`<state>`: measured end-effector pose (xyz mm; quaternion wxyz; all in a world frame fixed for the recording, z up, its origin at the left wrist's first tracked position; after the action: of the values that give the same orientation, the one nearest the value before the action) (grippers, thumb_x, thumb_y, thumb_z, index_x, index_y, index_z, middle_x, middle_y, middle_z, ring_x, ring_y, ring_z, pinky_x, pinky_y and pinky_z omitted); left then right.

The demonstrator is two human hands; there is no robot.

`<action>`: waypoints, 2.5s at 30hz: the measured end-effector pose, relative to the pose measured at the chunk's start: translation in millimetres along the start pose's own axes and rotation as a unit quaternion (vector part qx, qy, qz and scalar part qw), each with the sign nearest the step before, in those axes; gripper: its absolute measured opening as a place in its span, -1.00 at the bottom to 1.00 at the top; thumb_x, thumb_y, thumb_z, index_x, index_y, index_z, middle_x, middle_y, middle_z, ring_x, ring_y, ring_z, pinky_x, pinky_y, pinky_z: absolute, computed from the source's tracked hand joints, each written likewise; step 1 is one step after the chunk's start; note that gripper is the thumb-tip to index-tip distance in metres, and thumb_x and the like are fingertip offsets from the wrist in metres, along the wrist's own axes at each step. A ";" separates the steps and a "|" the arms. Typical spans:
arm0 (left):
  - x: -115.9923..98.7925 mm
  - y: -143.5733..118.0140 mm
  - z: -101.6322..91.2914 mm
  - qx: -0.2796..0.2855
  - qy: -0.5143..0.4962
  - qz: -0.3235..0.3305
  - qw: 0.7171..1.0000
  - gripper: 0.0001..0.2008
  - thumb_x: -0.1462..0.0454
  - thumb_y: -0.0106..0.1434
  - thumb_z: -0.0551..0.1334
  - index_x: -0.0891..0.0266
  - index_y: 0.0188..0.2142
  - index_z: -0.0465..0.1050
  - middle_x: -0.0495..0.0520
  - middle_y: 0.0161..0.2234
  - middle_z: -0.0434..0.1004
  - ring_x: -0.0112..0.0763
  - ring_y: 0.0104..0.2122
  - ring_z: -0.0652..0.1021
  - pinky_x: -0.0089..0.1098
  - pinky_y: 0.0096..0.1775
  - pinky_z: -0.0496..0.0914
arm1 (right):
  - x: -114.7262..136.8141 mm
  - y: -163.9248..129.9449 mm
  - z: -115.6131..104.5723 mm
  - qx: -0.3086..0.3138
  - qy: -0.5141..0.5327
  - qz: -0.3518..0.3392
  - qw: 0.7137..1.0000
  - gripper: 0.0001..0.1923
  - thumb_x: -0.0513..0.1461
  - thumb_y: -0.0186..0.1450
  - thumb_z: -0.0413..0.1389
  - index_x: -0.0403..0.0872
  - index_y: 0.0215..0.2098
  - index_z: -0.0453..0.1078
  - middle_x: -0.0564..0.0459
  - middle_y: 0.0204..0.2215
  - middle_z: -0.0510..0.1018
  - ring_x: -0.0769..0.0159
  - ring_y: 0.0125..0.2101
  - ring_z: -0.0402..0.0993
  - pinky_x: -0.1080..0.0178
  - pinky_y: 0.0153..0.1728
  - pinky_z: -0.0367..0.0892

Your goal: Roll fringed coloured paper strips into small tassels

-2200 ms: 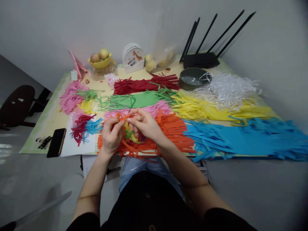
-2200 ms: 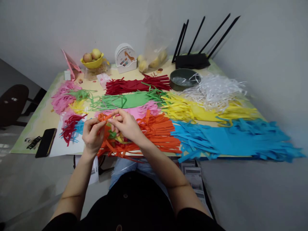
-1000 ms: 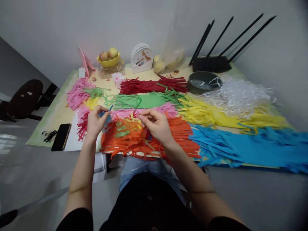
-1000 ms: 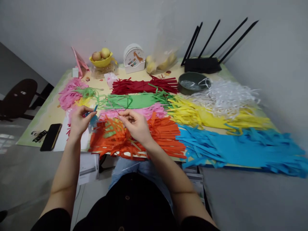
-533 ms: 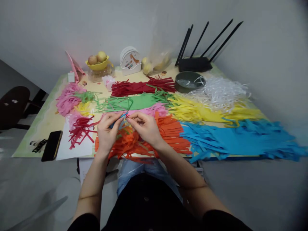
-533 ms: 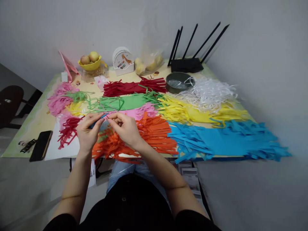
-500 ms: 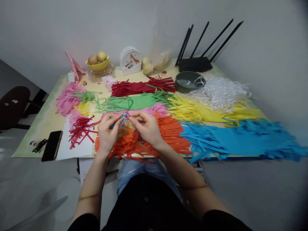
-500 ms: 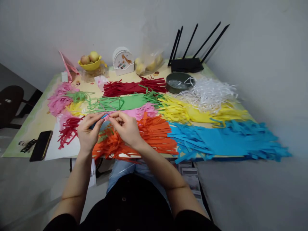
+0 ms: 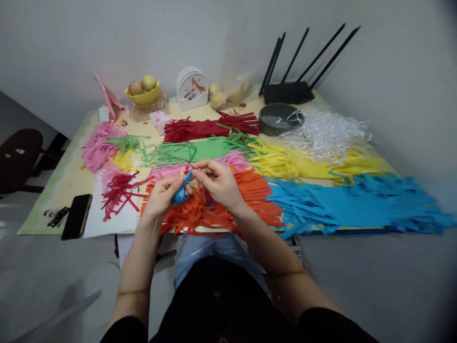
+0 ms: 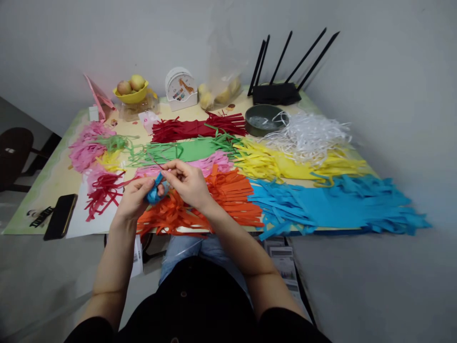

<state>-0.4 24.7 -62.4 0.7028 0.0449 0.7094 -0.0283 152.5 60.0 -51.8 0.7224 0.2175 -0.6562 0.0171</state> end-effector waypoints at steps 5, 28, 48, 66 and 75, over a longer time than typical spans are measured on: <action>1.8 0.9 -11.3 -0.127 -0.054 0.021 0.990 -0.69 0.05 0.05 0.47 0.23 -0.32 0.66 0.05 -0.47 0.59 -0.44 -0.48 0.53 -0.44 -0.39 0.44 | 5.3 -6.9 -5.3 -0.068 -0.014 -0.020 0.997 -0.77 -0.13 0.27 0.16 -0.12 -0.23 0.51 0.11 -0.52 0.51 0.47 -0.55 0.34 0.38 -0.51 0.24; -16.2 -12.6 -4.0 -0.220 0.318 0.235 0.892 -0.85 0.25 0.29 0.30 0.18 -0.17 0.62 0.06 -0.25 0.66 -0.33 -0.22 0.59 -0.33 -0.10 0.43 | -11.7 -6.0 8.3 0.047 0.100 0.128 0.986 -0.51 0.02 0.19 0.25 -0.10 -0.07 0.33 0.27 -0.65 0.43 0.52 -0.72 0.26 0.44 -0.71 0.16; 0.8 -21.7 14.2 -0.102 0.474 0.232 0.843 -0.85 0.27 0.36 0.22 0.22 -0.16 0.56 0.12 -0.29 0.63 -0.22 -0.19 0.53 -0.19 -0.07 0.36 | -25.1 2.9 -7.8 -0.002 0.044 0.068 0.997 -0.65 0.00 0.16 0.31 -0.08 -0.33 0.40 0.14 -0.50 0.49 0.53 -0.62 0.29 0.42 -0.64 0.21; 45.3 33.7 -188.5 -0.211 0.520 -0.091 0.823 -0.86 0.35 0.03 0.31 0.27 -0.58 0.37 0.22 -0.43 0.45 -0.01 -0.14 0.44 -0.11 -0.05 0.27 | -18.1 -3.5 -9.3 -0.050 0.124 0.057 0.989 -0.67 -0.01 0.23 0.26 -0.05 -0.28 0.32 0.19 -0.57 0.51 0.54 -0.70 0.27 0.46 -0.72 0.19; -14.2 0.9 -115.5 -0.214 0.134 0.065 0.965 -0.75 0.14 0.16 0.35 0.23 -0.23 0.49 0.08 -0.38 0.59 -0.38 -0.41 0.57 -0.41 -0.35 0.46 | -6.4 -1.7 4.4 -0.015 0.016 0.025 0.999 -0.73 -0.05 0.22 0.23 -0.10 -0.35 0.44 0.16 -0.61 0.43 0.46 -0.60 0.30 0.37 -0.55 0.20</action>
<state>-115.1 37.2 -47.0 0.5951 -0.0570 0.7821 0.1762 148.0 58.7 -58.1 0.7352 0.1899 -0.6501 0.0291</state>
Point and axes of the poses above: each hand's wrist, its own y-axis towards the middle knuckle, its own z-axis out of the palm, x = y × z, the point moved 4 cm from there along y, towards the middle knuckle
